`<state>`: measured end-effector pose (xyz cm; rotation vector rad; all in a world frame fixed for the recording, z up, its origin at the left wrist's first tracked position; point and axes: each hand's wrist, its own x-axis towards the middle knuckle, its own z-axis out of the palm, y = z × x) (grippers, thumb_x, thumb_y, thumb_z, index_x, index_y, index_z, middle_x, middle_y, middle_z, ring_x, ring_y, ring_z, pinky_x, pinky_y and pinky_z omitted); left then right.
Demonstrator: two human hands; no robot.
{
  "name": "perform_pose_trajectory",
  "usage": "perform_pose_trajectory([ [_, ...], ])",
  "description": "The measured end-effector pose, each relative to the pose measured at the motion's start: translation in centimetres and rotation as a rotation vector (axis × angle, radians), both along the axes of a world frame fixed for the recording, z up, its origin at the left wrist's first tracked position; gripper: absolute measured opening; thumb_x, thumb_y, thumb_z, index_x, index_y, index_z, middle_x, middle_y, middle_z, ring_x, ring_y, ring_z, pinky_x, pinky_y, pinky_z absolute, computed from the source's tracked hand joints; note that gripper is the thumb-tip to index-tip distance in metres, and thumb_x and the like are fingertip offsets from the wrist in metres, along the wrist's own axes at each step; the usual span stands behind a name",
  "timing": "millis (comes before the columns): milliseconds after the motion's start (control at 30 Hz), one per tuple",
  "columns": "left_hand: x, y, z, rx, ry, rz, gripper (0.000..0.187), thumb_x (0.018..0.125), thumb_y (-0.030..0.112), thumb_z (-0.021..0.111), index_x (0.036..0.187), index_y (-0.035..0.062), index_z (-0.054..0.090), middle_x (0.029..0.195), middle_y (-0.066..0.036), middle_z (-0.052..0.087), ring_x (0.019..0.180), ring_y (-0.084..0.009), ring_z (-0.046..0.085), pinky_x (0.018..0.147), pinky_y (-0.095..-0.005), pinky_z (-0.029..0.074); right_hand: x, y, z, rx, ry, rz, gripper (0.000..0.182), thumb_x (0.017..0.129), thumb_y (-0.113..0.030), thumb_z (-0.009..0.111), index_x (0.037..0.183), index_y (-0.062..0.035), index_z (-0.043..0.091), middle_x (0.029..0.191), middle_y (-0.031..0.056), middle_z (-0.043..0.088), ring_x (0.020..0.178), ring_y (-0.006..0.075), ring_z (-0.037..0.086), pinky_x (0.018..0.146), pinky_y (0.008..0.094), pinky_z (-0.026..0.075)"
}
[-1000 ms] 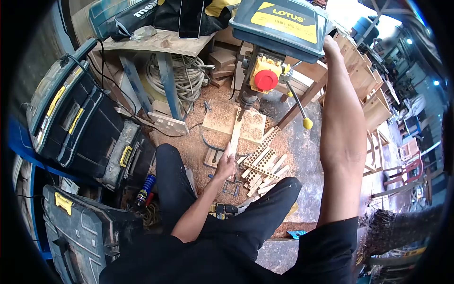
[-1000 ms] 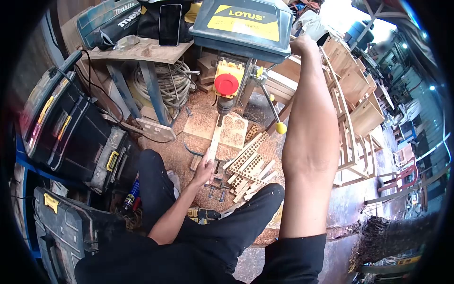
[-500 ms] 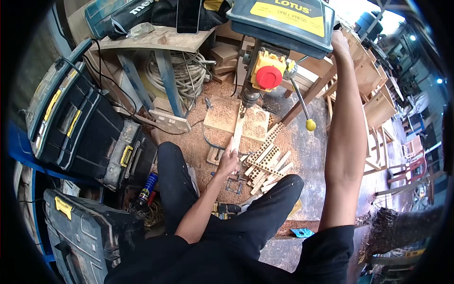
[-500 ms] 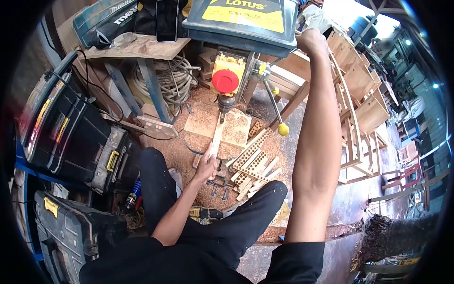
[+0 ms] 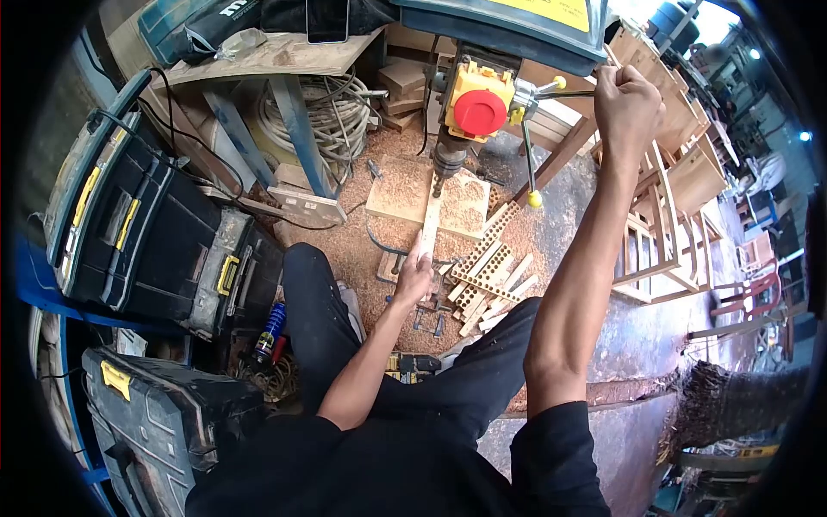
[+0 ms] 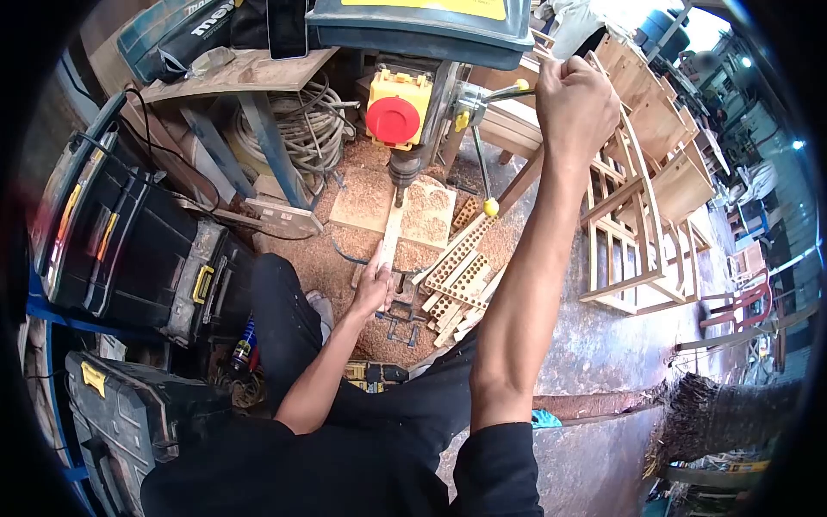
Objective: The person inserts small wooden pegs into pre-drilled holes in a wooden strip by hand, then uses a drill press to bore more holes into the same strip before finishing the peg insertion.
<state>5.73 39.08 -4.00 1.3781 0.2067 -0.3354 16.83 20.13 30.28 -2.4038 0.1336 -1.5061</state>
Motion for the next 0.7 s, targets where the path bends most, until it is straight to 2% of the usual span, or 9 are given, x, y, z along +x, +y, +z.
perform_pose_trajectory([
  [67,-0.2,0.0,-0.1,-0.041,-0.004,0.004,0.056,0.101,0.014,0.035,0.15,0.0285,0.013,0.063,0.001,0.043,0.042,-0.0061,0.037,0.035,-0.0224,0.036,-0.9,0.2,-0.8,-0.006,-0.035,0.016,0.028,0.078,-0.025,0.061,0.061,-0.0026,0.06,0.06,0.0152,0.059,0.061,0.0355,0.06,0.062,0.0416,0.047],
  [200,-0.2,0.0,0.6,-0.075,0.022,0.008,0.056,0.1,0.014,0.035,0.15,0.0288,0.013,0.064,0.001,0.043,0.042,-0.0056,0.036,0.035,-0.0222,0.035,-2.3,1.0,-2.3,0.058,-0.081,0.0,0.026,0.077,-0.024,0.062,0.061,-0.0043,0.061,0.053,0.013,0.055,0.051,0.029,0.057,0.056,0.0385,0.045],
  [233,-0.1,0.0,0.6,-0.064,0.025,0.009,0.056,0.1,0.014,0.035,0.15,0.0287,0.013,0.065,0.001,0.043,0.042,-0.0056,0.036,0.035,-0.0221,0.035,-2.5,1.2,-3.1,0.063,-0.175,0.052,0.027,0.078,-0.02,0.062,0.058,-0.0038,0.056,0.05,0.0117,0.052,0.045,0.0254,0.052,0.05,0.0359,0.042],
  [333,-0.1,0.0,1.4,-0.058,0.045,0.008,0.056,0.1,0.014,0.036,0.15,0.0281,0.014,0.065,0.002,0.042,0.043,-0.0057,0.036,0.035,-0.0219,0.036,-3.0,1.3,-4.8,0.085,-0.248,0.062,0.031,0.08,-0.019,0.061,0.058,0.001,0.052,0.047,0.0099,0.045,0.043,0.0123,0.04,0.046,0.0289,0.037],
  [367,-0.3,0.0,1.8,-0.071,0.062,0.008,0.056,0.1,0.013,0.036,0.15,0.0279,0.014,0.065,0.002,0.042,0.043,-0.0057,0.036,0.035,-0.0218,0.036,-3.5,1.4,-5.2,0.012,-0.268,0.051,0.034,0.083,-0.017,0.062,0.057,0.0006,0.052,0.046,0.0064,0.045,0.043,0.009,0.038,0.045,0.0268,0.035],
  [500,-0.2,0.0,1.4,-0.093,0.08,0.019,0.057,0.1,0.013,0.037,0.15,0.028,0.014,0.067,0.001,0.043,0.043,-0.0057,0.035,0.035,-0.0216,0.036,-4.0,2.1,-7.3,0.132,-0.33,0.109,0.039,0.091,-0.017,0.061,0.057,-0.0013,0.053,0.048,0.001,0.05,0.045,0.0043,0.038,0.042,0.024,0.031],
  [700,-0.3,0.0,1.3,-0.115,0.068,0.022,0.056,0.101,0.013,0.036,0.15,0.0278,0.014,0.068,0.002,0.039,0.043,-0.0046,0.032,0.035,-0.0206,0.035,-4.4,2.4,-10.8,0.146,-0.408,0.117,0.039,0.095,-0.014,0.056,0.059,-0.004,0.045,0.051,-0.0011,0.042,0.046,0.0044,0.032,0.041,0.023,0.026],
])
